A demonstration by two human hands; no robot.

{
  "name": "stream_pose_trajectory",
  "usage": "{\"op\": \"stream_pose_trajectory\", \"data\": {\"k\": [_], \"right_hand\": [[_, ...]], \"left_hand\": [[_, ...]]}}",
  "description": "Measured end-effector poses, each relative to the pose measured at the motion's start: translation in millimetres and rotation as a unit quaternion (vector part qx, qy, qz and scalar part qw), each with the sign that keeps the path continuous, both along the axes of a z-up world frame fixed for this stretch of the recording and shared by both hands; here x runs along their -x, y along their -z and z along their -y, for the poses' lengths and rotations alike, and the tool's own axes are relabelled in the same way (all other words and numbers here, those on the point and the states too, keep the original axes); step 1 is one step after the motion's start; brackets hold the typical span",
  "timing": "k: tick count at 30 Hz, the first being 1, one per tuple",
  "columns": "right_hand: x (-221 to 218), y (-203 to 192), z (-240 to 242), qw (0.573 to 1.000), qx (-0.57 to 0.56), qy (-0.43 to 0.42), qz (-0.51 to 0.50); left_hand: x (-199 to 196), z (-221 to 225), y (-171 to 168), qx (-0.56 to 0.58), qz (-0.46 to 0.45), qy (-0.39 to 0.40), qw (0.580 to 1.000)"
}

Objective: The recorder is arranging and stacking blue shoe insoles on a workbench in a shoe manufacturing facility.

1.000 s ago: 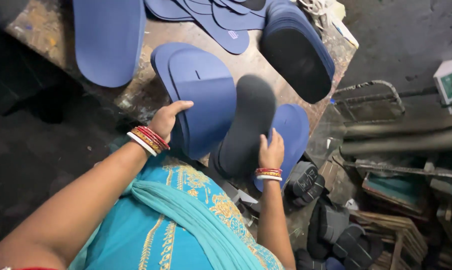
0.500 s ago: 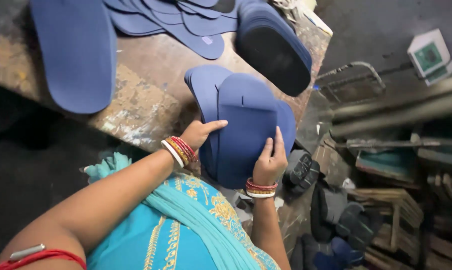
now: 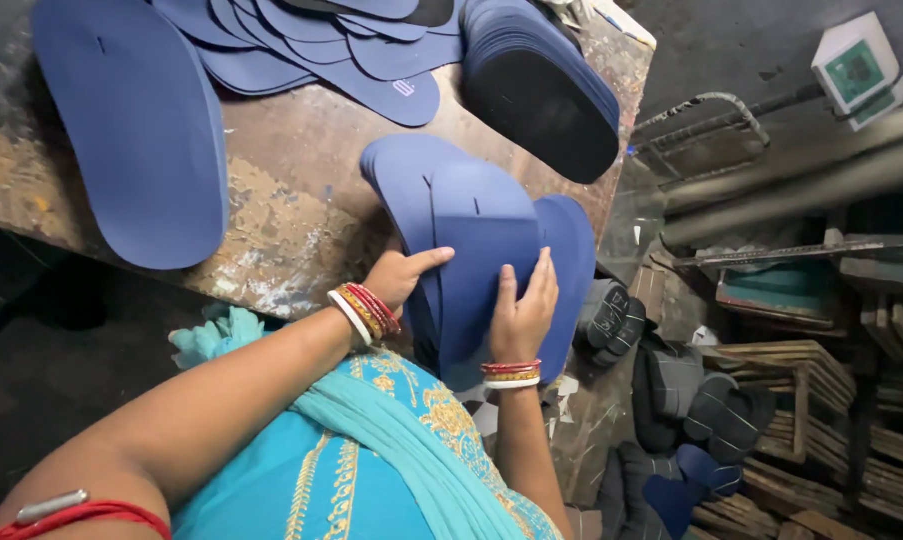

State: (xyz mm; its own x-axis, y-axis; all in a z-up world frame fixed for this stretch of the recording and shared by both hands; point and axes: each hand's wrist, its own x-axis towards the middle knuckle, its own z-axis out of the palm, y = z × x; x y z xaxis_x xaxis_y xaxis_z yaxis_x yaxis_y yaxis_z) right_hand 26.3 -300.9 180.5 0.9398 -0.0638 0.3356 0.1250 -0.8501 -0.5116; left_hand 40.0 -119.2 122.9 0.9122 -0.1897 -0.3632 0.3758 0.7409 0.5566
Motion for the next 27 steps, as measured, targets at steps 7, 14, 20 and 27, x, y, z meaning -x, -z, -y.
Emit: {"op": "stream_pose_trajectory", "data": {"k": [7,14,20,27], "right_hand": [[-2.9,-9.1,-15.8,1.000,-0.012,-0.020,0.005],[-16.3,-20.6,33.6,0.989,-0.047,0.059,0.129],[-49.3,40.4,126.2,0.990,0.111,0.057,-0.058],[-13.4,49.7,14.5,0.971,-0.225,0.048,-0.062]], "left_hand": [[-3.5,-6.7,13.1,-0.072,-0.022,0.026,0.997],[-6.2,-20.2,20.8,-0.012,-0.011,-0.030,0.999],[-7.8,-25.1,17.5,-0.011,-0.004,-0.025,1.000],[-9.1,-54.7,9.9,-0.060,-0.038,-0.029,0.997]]}}
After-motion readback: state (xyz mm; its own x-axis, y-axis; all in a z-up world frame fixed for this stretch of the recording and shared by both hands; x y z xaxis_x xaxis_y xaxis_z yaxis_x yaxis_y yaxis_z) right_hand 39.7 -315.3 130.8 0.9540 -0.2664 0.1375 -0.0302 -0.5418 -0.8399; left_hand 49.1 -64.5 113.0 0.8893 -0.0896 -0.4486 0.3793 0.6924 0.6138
